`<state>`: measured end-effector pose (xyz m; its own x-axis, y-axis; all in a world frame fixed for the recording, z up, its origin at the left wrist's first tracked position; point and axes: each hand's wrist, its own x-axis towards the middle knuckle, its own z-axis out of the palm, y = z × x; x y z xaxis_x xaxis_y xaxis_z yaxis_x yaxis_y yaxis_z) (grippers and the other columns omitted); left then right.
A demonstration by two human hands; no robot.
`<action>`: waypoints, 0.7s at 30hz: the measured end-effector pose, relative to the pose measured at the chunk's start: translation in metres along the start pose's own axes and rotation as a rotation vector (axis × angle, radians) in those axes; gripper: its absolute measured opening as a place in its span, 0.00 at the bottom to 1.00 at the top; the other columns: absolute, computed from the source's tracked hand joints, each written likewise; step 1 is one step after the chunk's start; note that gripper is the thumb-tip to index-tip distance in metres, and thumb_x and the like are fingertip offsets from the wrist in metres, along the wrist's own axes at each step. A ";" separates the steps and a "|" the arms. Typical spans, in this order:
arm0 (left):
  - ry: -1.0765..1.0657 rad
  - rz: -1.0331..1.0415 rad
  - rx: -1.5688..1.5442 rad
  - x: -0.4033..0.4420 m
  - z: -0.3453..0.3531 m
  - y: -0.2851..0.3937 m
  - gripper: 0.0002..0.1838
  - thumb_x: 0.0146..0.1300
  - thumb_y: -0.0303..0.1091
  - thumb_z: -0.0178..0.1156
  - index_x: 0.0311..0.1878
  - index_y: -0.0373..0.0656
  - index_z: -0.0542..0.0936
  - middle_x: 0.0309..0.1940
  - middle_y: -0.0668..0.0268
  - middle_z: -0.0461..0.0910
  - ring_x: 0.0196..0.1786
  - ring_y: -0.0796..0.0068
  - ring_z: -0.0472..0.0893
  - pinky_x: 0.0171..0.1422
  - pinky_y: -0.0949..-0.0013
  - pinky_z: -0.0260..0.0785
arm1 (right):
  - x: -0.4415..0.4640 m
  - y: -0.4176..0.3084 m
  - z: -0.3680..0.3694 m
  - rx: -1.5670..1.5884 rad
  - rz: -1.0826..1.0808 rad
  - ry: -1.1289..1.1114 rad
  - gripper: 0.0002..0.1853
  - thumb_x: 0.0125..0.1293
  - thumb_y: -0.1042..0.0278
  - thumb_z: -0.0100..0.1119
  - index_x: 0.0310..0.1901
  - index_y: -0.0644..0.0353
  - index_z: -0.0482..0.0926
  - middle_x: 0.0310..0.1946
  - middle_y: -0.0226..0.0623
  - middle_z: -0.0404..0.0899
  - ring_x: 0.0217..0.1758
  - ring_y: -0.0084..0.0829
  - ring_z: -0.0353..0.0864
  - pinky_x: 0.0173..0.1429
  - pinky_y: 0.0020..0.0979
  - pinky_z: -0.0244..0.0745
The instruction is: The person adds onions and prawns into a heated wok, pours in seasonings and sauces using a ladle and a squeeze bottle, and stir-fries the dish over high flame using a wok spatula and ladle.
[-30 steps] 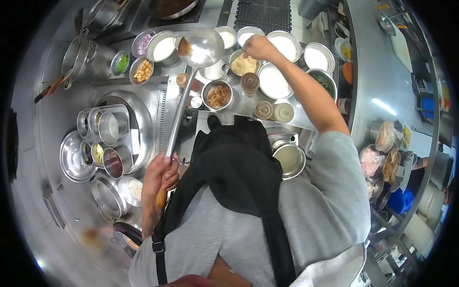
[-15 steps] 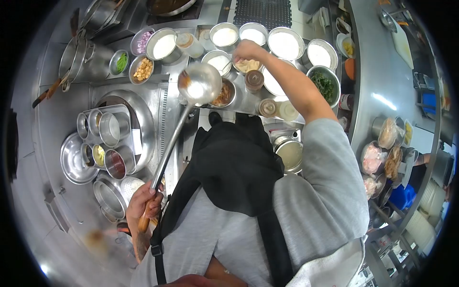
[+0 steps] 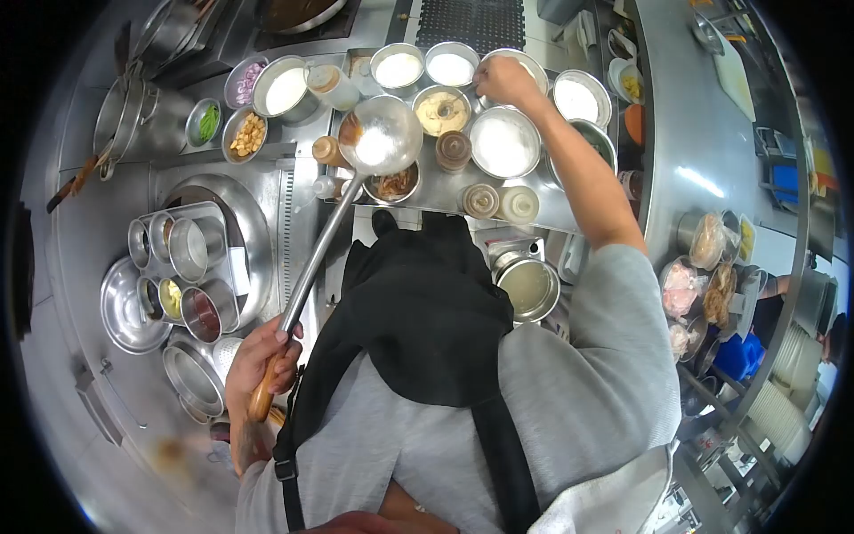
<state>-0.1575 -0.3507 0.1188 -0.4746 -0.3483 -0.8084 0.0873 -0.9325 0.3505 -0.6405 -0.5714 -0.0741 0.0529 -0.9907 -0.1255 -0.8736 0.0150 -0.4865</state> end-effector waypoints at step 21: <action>0.066 0.033 0.201 0.055 0.015 0.012 0.11 0.71 0.38 0.47 0.46 0.41 0.69 0.19 0.69 0.64 0.11 0.80 0.63 0.15 0.77 0.58 | -0.016 0.032 -0.025 0.612 0.362 -0.141 0.14 0.56 0.69 0.54 0.40 0.62 0.86 0.30 0.31 0.86 0.28 0.21 0.77 0.33 0.27 0.74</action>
<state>-0.1959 -0.3800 0.0855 -0.4150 -0.3904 -0.8218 -0.0778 -0.8847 0.4596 -0.6818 -0.5586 -0.0661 -0.0900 -0.8829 -0.4608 -0.4228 0.4528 -0.7850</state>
